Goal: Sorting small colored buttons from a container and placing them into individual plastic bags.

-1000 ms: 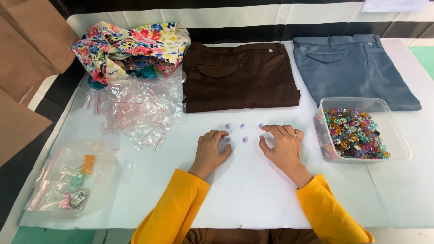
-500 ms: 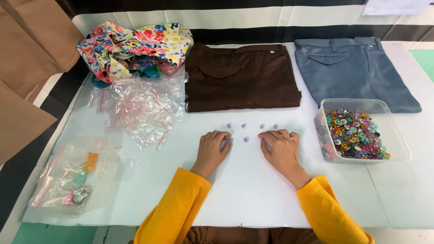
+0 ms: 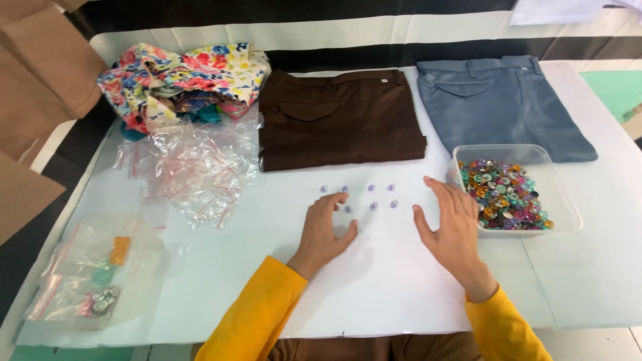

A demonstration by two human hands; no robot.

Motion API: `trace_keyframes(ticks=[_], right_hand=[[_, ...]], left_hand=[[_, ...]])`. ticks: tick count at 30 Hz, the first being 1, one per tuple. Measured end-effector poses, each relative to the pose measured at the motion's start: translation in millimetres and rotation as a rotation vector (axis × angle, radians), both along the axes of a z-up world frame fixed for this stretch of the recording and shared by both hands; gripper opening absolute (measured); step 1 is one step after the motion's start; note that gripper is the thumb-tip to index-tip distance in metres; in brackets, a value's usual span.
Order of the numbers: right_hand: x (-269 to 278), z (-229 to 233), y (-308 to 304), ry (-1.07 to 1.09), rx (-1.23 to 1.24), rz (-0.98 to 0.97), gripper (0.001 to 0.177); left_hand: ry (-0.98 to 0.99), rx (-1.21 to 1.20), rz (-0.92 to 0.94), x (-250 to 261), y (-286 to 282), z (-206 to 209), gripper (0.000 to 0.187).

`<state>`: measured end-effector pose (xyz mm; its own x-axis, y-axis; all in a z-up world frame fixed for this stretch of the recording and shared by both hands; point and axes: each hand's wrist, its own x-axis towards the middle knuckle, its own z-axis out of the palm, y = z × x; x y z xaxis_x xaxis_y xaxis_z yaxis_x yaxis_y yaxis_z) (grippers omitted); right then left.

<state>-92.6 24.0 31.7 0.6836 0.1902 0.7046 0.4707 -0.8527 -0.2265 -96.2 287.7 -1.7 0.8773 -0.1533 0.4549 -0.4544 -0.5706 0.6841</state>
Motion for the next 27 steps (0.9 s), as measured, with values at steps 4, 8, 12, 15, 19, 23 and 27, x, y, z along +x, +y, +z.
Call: trace_keyframes(ticks=[4, 8, 12, 15, 19, 23, 27], right_hand=[[-1, 32, -68, -0.027, 0.031, -0.033, 0.051], [17, 40, -134, 0.525, 0.161, -0.104, 0.075], [51, 6, -187, 0.817, 0.184, -0.080, 0.082], [63, -8, -183, 0.842, 0.098, -0.063, 0.075], [64, -3, -176, 0.952, -0.107, -0.128, 0.091], [64, 6, -173, 1.042, -0.080, -0.077, 0.097], [84, -47, -197, 1.042, -0.101, -0.096, 0.093]], left_hand=[[-0.107, -0.028, -0.233, -11, -79, 13, 0.052], [-0.194, -0.033, -0.451, 8, -174, 34, 0.042], [0.071, 0.251, -0.581, 60, -253, 38, 0.038], [0.334, 0.580, -0.505, 89, -276, 41, 0.067], [0.400, 0.702, -0.546, 109, -288, 29, 0.068], [0.303, 0.797, -0.451, 118, -305, -7, 0.053], [0.077, 0.804, -0.267, 98, -303, -6, 0.036]])
